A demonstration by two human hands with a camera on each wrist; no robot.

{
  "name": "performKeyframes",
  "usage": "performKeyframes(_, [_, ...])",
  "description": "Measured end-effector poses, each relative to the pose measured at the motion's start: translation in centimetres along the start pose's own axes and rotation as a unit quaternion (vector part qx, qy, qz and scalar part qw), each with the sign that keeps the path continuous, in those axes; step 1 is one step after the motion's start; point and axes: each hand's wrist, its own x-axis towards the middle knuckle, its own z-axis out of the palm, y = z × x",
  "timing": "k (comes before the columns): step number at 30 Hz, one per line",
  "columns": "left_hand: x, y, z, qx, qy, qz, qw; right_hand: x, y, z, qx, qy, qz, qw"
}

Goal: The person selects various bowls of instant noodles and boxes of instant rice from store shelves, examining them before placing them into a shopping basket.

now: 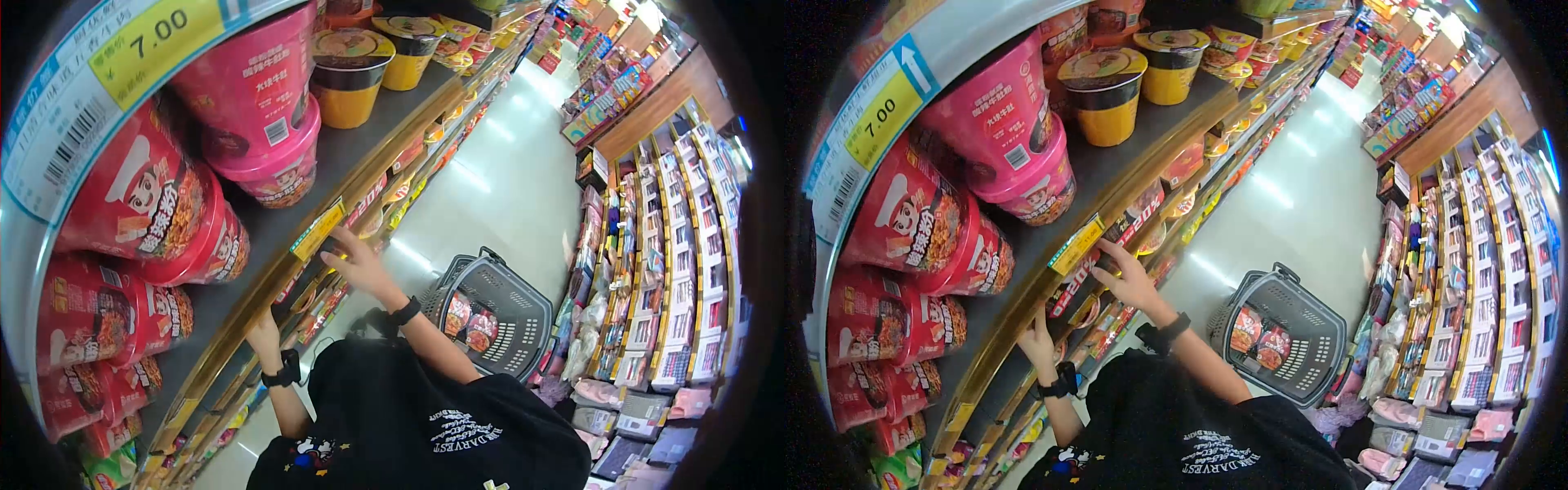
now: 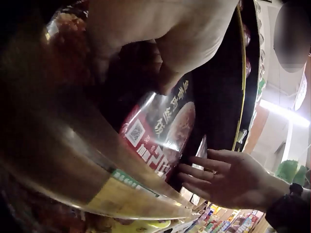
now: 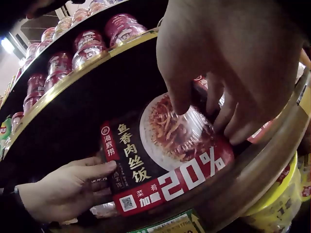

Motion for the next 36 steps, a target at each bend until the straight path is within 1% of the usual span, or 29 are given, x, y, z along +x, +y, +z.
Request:
performKeyframes(1, [-0.1,-0.3,-0.4,-0.027,-0.005,0.001,1.0,0.0,-0.2,0.5,-0.007,-0.002,0.003,1.0])
performKeyframes(4, [-0.7,0.0,-1.1,-0.091,-0.011,-0.015,0.996,0.6,-0.3,1.8,-0.058,-0.04,-0.07,0.995])
performKeyframes(5, [-0.9,-0.2,-1.0,-0.12,-0.001,-0.007,0.993,0.8,-0.1,2.4,-0.11,-0.02,-0.113,0.987])
performKeyframes(7, [-1.5,-0.9,-0.9,-0.176,0.019,0.005,0.984,0.7,-1.3,2.4,-0.08,-0.003,-0.093,0.992])
performKeyframes(9, [-2.1,-0.9,-1.4,-0.167,0.043,-0.02,0.985,0.2,-1.8,2.3,-0.039,0.011,-0.077,0.996])
performKeyframes(10, [-2.3,-0.6,-1.3,-0.167,0.049,-0.031,0.984,0.1,-1.7,2.1,-0.051,0.007,-0.087,0.995])
performKeyframes(12, [-2.9,0.2,-1.6,-0.218,0.043,0.0,0.975,-0.6,-1.3,1.9,-0.077,0.004,-0.104,0.992])
performKeyframes(13, [-3.1,1.4,-2.1,-0.197,0.029,0.004,0.98,-1.3,-2.3,1.7,-0.061,0.006,-0.12,0.991])
performKeyframes(15, [-3.4,2.9,-3.1,-0.177,0.009,0.019,0.984,-2.6,-3.0,1.5,-0.012,-0.01,-0.111,0.994])
performKeyframes(16, [-3.7,3.4,-3.3,-0.156,0.019,0.014,0.987,-3.2,-3.1,1.4,0.009,-0.011,-0.114,0.993])
performKeyframes(18, [-4.4,5.2,-3.2,-0.142,-0.004,0.067,0.988,-5.2,-3.5,0.6,-0.008,-0.012,-0.092,0.996])
performKeyframes(20, [-5.6,6.7,-2.5,-0.159,0.0,0.084,0.984,-7.5,-3.6,-0.1,0.006,-0.011,-0.066,0.998])
performKeyframes(22, [-7.1,7.5,-2.2,-0.166,-0.049,0.081,0.982,-9.6,-3.2,-1.3,0.001,-0.002,-0.058,0.998])
performKeyframes(24, [-8.5,8.2,-0.8,-0.231,-0.061,0.085,0.967,-11.7,-3.3,-2.9,-0.008,0.017,-0.047,0.999])
performKeyframes(25, [-9.2,8.4,-0.3,-0.238,-0.074,0.091,0.964,-12.7,-3.1,-3.9,-0.05,0.031,-0.045,0.997])
performKeyframes(26, [-9.9,8.0,0.0,-0.187,-0.084,0.1,0.974,-14.0,-3.2,-5.1,-0.049,0.04,-0.038,0.997])
performKeyframes(28, [-11.5,8.9,1.7,-0.241,-0.144,0.034,0.959,-16.0,-3.5,-7.8,-0.057,0.059,-0.036,0.996])
performKeyframes(29, [-12.2,8.2,2.7,-0.243,-0.158,0.036,0.956,-17.3,-3.7,-9.1,-0.04,0.081,-0.011,0.996])
performKeyframes(30, [-12.7,8.2,3.7,-0.217,-0.185,0.039,0.958,-18.6,-3.3,-10.4,-0.031,0.101,0.007,0.994])
performKeyframes(32, [-14.4,10.5,6.1,-0.193,-0.256,0.036,0.947,-21.3,-2.2,-12.9,-0.011,0.137,0.046,0.989])
performKeyframes(33, [-15.3,10.7,7.7,-0.226,-0.275,0.006,0.934,-22.9,-1.9,-13.8,0.032,0.179,0.084,0.98])
performKeyframes(34, [-16.2,11.7,9.2,-0.212,-0.291,0.009,0.933,-24.5,-1.4,-15.0,0.009,0.206,0.086,0.975])
performKeyframes(36, [-18.1,12.3,12.3,-0.235,-0.366,-0.056,0.899,-27.7,0.7,-17.6,-0.034,0.255,0.09,0.962])
